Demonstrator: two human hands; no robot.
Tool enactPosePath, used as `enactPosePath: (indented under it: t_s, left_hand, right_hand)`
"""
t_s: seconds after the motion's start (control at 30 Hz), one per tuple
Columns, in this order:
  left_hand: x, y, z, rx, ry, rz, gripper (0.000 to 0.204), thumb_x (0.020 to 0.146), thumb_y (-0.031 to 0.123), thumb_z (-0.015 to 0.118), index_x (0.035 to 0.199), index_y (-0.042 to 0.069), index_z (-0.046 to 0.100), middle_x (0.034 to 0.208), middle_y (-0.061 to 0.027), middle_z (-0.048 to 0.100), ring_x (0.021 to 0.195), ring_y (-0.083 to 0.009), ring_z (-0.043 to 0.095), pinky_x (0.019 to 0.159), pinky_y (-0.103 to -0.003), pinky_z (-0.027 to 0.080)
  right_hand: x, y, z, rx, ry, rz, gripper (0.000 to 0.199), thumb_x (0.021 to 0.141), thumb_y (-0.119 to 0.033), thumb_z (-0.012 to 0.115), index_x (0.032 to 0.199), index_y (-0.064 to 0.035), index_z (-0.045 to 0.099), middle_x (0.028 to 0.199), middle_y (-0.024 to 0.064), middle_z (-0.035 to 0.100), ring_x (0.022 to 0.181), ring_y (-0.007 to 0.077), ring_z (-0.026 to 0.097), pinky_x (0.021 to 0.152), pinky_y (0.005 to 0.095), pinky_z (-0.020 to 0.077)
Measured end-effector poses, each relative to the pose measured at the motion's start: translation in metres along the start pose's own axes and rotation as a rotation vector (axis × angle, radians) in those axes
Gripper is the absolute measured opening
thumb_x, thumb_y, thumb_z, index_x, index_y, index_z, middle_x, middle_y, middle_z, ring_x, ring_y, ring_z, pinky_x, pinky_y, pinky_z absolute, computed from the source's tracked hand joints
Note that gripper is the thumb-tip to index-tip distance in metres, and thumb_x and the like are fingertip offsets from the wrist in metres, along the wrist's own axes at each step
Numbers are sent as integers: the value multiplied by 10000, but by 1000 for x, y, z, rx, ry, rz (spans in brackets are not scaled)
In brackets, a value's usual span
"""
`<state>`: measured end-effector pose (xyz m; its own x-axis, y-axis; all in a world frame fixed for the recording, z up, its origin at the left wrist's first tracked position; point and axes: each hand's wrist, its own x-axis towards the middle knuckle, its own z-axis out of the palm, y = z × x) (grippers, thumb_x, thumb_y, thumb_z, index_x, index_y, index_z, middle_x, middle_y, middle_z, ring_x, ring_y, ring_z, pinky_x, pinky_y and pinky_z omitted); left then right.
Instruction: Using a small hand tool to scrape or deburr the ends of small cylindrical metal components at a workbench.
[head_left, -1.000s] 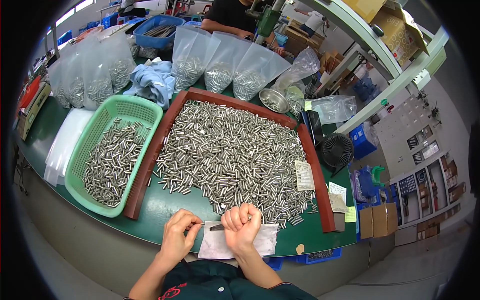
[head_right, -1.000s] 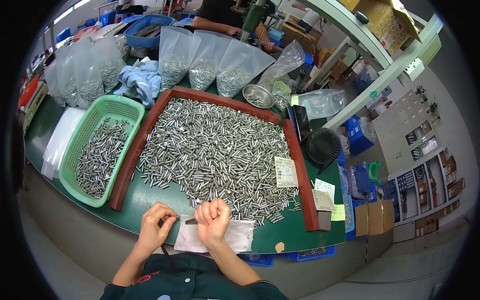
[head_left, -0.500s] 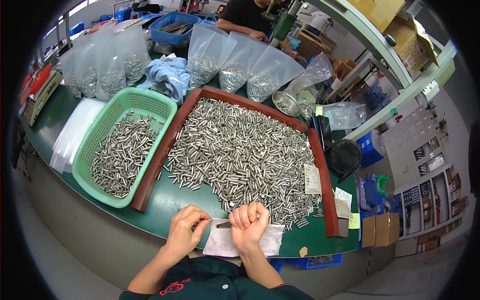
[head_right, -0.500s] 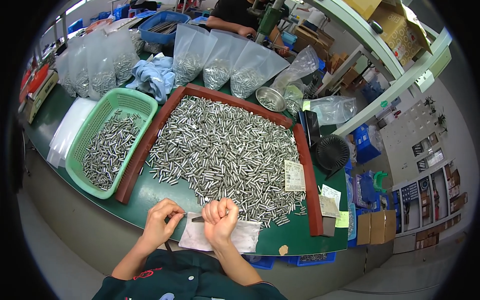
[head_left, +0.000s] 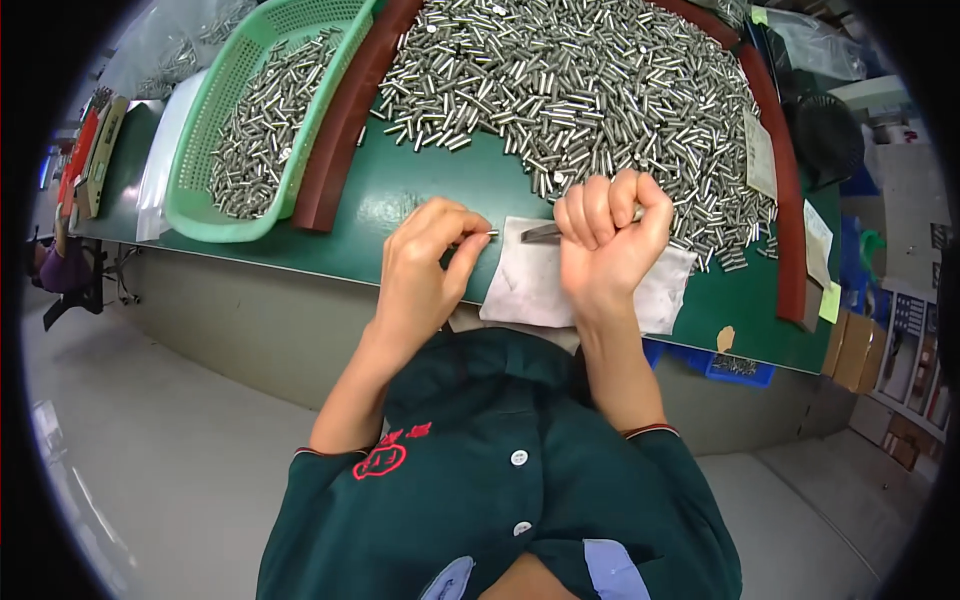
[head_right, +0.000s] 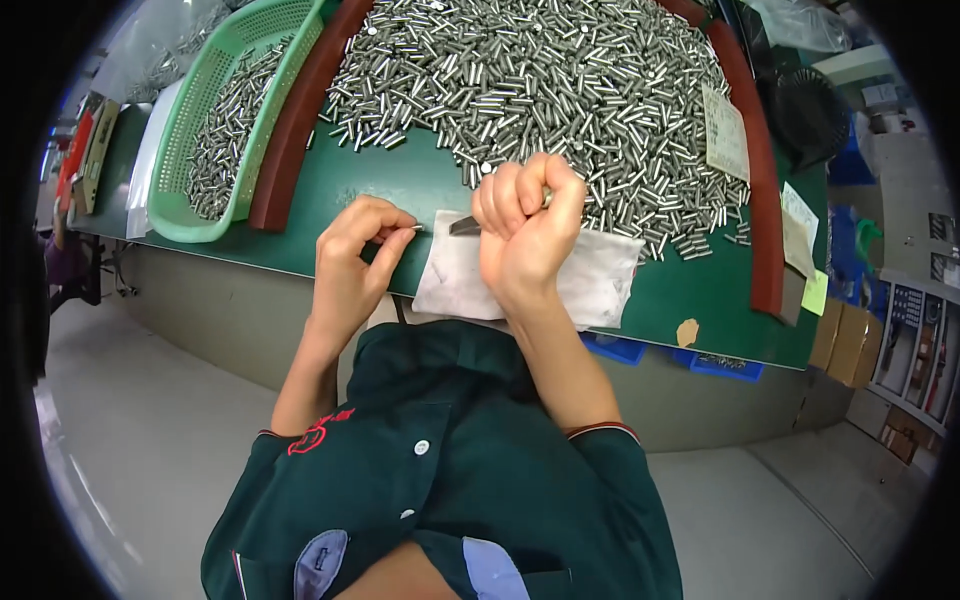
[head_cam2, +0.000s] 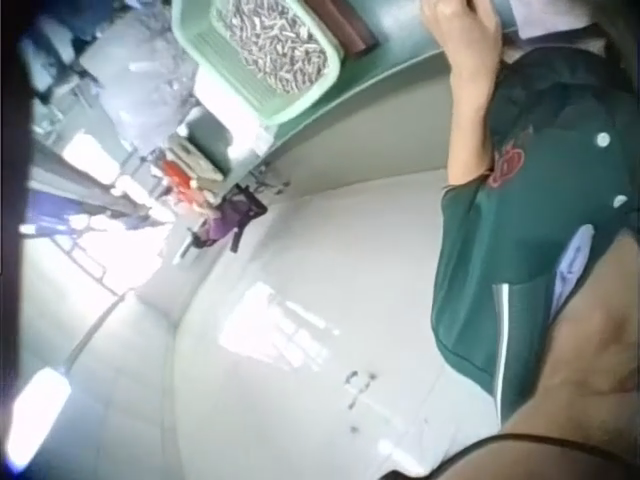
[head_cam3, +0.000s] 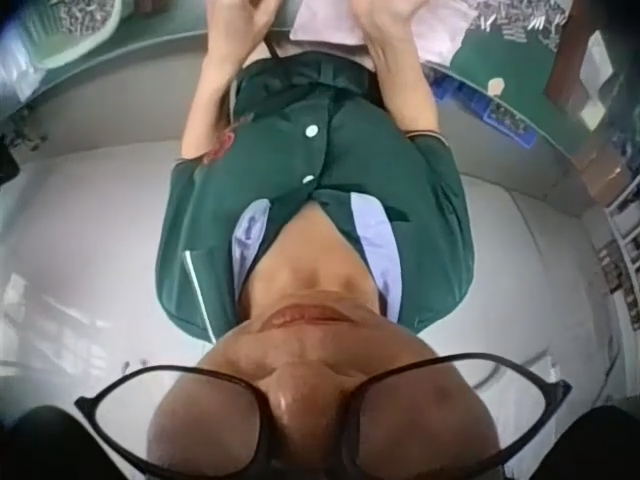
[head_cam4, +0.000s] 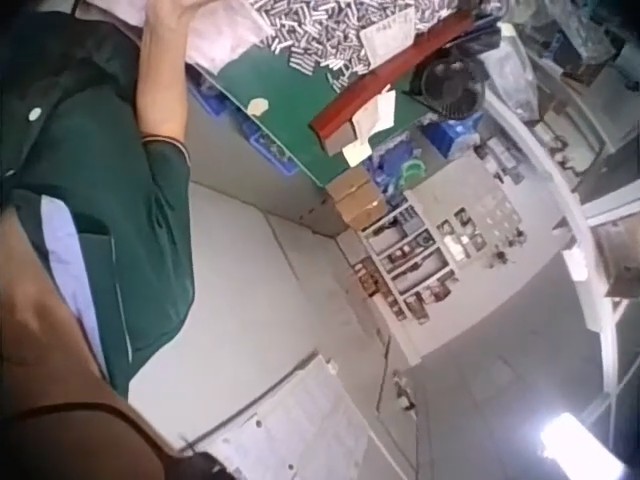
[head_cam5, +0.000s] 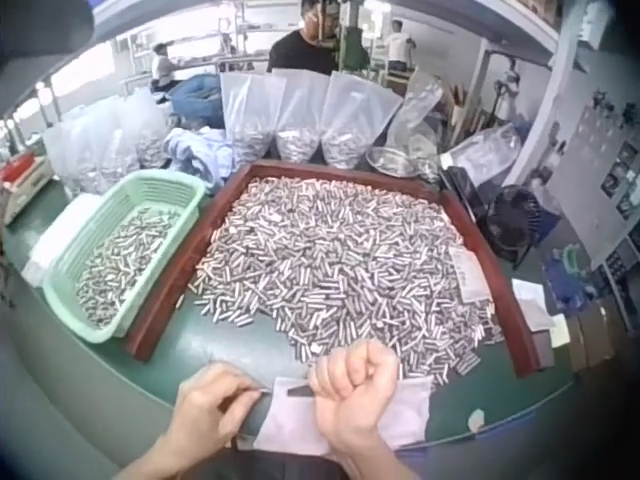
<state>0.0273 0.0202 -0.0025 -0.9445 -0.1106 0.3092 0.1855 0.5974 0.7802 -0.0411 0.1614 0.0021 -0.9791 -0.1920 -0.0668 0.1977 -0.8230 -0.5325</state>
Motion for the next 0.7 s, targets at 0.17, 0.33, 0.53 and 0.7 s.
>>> enactPosePath:
  t_s: [0.17, 0.33, 0.53, 0.7]
  left_hand:
    - [-7, 6, 10, 25, -32, 43, 96, 655, -30, 615, 732, 0, 566, 707, -95, 527, 650, -251, 523, 579, -328, 416]
    - [-8, 5, 17, 100, -70, 61, 87, 651, -26, 617, 720, 1, 571, 703, -96, 514, 658, -263, 512, 587, -344, 412]
    - [-5, 4, 20, 141, -62, 71, 73, 647, -27, 617, 703, -3, 577, 692, -96, 513, 655, -262, 515, 582, -347, 414]
    - [-3, 6, 22, 127, -53, 56, 70, 643, -30, 618, 698, -2, 584, 676, -95, 513, 640, -259, 521, 574, -337, 417]
  right_hand:
    - [-10, 4, -2, -27, -16, -32, 358, 854, -247, 312, 520, -126, 271, 404, -22, 231, 362, 86, 149, 376, 250, 144]
    - [-17, 2, -1, 2, -30, -87, 336, 852, -209, 311, 534, -107, 272, 420, -9, 248, 378, 79, 163, 380, 243, 155]
    - [-11, 4, -3, -19, -2, -65, 320, 837, -178, 315, 529, -97, 277, 418, -2, 254, 376, 73, 162, 371, 241, 150]
    - [-9, 3, -5, -91, -15, -51, 344, 853, -229, 288, 526, -122, 277, 402, -22, 246, 362, 76, 148, 373, 244, 151]
